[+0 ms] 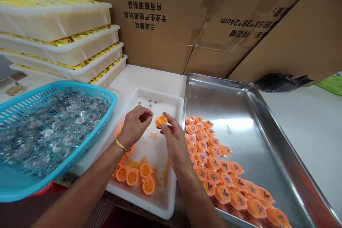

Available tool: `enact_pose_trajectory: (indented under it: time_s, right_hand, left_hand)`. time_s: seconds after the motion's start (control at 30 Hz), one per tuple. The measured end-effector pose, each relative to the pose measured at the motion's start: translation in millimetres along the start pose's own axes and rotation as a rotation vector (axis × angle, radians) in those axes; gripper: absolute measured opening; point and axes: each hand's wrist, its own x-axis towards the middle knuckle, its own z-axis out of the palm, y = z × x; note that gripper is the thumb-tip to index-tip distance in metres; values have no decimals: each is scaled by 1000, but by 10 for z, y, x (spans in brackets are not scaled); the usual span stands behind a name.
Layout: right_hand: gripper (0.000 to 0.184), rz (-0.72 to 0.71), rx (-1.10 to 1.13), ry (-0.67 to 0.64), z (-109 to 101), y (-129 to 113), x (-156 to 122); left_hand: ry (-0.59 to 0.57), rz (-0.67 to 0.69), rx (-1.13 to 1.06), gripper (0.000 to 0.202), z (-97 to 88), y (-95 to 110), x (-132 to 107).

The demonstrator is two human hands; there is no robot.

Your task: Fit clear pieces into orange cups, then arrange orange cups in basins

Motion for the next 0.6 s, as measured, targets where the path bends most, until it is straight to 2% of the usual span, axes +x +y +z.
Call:
enact_pose_trajectory:
  time_s: [0.07,0.13,0.3,0.43,0.6]
  right_hand:
    - [41,-7,18,14,0,0,1]
    - [40,-10,50,35,2,-11,-1]
    - [30,-29,62,58,3,-51,-3]
    - [31,-59,20,38,-20,-22,22]
    - [33,-110,21,20,-40,29,56]
  left_hand:
    - [-4,2,-2,6,-5,0,-2]
    - [-30,-52,-58,5,-15,3,-4]
    - [-238,-310,-432,17,-60,22,11]
    - [-298,-286,-499,20,-110,51,34]
    - [-460,-336,-664,32,-152,88,13]
